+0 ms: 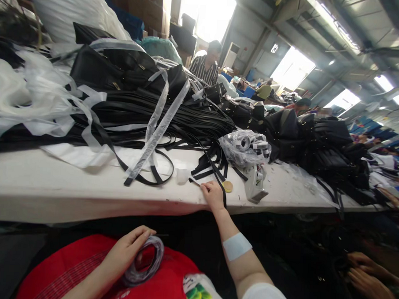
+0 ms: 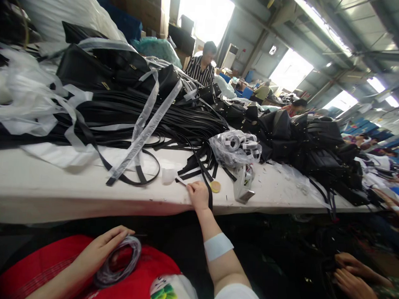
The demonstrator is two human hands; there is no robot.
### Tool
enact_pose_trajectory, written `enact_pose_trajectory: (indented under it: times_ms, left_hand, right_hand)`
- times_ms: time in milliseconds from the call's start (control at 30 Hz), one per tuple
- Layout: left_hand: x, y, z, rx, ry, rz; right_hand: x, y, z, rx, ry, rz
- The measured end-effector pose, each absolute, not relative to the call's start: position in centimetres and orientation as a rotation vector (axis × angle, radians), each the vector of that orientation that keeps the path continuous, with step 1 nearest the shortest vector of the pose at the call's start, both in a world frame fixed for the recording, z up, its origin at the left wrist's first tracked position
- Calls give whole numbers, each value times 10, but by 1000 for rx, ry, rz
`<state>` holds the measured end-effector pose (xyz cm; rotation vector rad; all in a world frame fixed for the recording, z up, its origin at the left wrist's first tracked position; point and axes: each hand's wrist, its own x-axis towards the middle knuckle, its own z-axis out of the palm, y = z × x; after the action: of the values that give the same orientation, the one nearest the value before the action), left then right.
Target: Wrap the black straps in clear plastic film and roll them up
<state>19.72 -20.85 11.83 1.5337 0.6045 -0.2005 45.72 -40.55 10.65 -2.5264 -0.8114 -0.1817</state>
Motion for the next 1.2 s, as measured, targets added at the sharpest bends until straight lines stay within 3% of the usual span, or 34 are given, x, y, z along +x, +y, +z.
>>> enact_pose_trajectory:
  times_ms: [600, 1200]
  left_hand:
    - [199, -211, 120, 1553, 630, -198]
    - [198, -214, 124, 1591, 627, -197]
  right_hand:
    - [474, -408, 120, -2481, -659, 162]
    - [458, -402, 116, -2727, -1005, -246]
